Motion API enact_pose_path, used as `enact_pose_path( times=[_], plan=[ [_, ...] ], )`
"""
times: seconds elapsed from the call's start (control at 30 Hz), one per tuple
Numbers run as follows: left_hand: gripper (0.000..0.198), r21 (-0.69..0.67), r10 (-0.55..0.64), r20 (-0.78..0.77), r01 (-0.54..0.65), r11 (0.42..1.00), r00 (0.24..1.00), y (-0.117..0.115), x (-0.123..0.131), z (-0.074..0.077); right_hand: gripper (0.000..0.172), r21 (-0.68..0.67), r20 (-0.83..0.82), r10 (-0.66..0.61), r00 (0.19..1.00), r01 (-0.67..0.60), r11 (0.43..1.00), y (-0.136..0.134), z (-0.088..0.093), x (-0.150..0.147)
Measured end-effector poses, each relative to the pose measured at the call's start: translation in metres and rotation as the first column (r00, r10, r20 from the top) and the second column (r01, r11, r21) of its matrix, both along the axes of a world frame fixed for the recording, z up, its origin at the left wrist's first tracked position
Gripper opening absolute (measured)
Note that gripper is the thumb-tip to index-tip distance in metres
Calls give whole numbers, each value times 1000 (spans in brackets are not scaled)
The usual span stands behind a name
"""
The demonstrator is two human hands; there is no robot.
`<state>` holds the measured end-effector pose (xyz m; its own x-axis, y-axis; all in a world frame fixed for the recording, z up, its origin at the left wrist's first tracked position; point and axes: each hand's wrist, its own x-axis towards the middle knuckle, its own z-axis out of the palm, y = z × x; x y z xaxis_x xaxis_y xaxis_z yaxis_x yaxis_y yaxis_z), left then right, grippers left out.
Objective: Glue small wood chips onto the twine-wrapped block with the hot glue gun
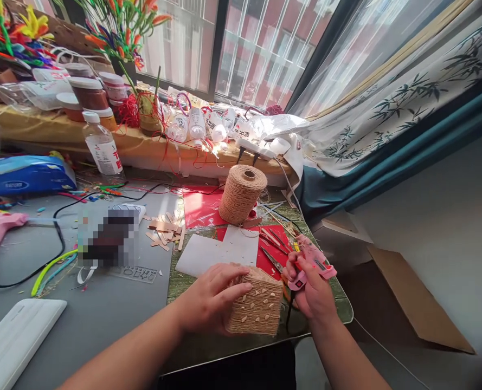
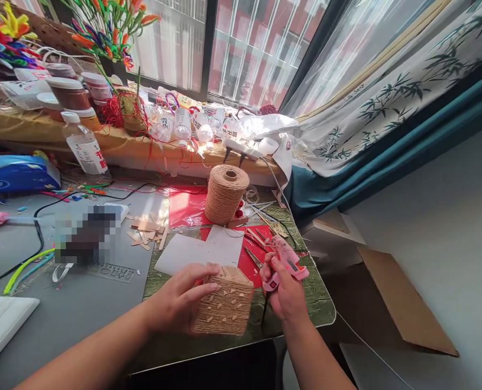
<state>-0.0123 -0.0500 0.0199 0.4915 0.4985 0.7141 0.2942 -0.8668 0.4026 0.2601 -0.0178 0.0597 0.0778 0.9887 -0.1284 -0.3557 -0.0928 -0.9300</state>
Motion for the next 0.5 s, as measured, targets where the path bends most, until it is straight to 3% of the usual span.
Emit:
enact_pose_path(
  times=[0.1,0.4,0.5],
  plan=[
    [96,-30,-26,24,27,999,999,-3,-1,-2,18,-11,-40,-37,999,36,999,3,-1,0],
    [99,-69,96,34,-93,993,995,5,-8,-6,19,-94,-96,163,982,-172,981,-15,2,-15],
    [98,-61,112,15,-110,992,994,7,-7,-6,25,-158,-61,170,983,-178,971,-22,0,-19]
  ],
)
